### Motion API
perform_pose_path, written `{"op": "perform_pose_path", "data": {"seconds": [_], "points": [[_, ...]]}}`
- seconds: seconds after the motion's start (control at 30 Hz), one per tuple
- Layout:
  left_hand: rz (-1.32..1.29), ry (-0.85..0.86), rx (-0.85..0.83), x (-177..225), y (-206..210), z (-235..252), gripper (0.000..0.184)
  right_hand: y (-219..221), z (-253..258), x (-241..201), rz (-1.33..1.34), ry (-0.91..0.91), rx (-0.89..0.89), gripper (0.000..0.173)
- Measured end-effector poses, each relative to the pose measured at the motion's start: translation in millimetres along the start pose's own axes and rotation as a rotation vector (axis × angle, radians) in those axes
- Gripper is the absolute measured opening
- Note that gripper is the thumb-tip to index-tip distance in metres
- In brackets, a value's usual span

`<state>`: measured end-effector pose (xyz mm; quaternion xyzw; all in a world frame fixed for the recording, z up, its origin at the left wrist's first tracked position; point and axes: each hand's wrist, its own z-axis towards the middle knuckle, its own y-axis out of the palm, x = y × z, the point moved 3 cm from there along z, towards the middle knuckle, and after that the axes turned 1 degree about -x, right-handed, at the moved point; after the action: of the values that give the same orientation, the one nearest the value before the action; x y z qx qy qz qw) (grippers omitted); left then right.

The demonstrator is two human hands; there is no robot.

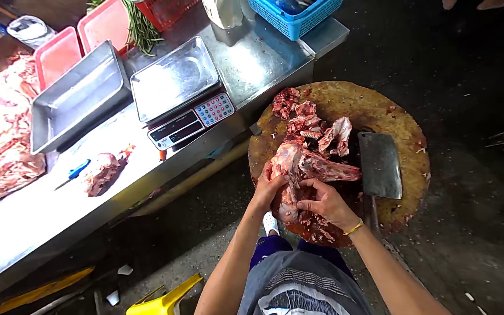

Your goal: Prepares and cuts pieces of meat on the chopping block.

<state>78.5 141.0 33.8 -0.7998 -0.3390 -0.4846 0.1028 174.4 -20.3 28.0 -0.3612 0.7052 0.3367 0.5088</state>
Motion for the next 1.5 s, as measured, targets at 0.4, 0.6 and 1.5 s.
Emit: {"op": "perform_pose_path", "data": {"seconds": [0.4,0.6,1.5], "points": [[0.195,0.023,-0.249,12,-1,30,0.079,8,-1,26,0.247,0.019,0.303,0.025],[0.308,0.076,-0.24,12,1,24,0.088,27,12,28,0.204,-0.016,0.638,0.028],[0.395,0.05,-0.203,13,-26,19,0.079,48,-14,25,0.066,0.138,0.206,0.064]]}}
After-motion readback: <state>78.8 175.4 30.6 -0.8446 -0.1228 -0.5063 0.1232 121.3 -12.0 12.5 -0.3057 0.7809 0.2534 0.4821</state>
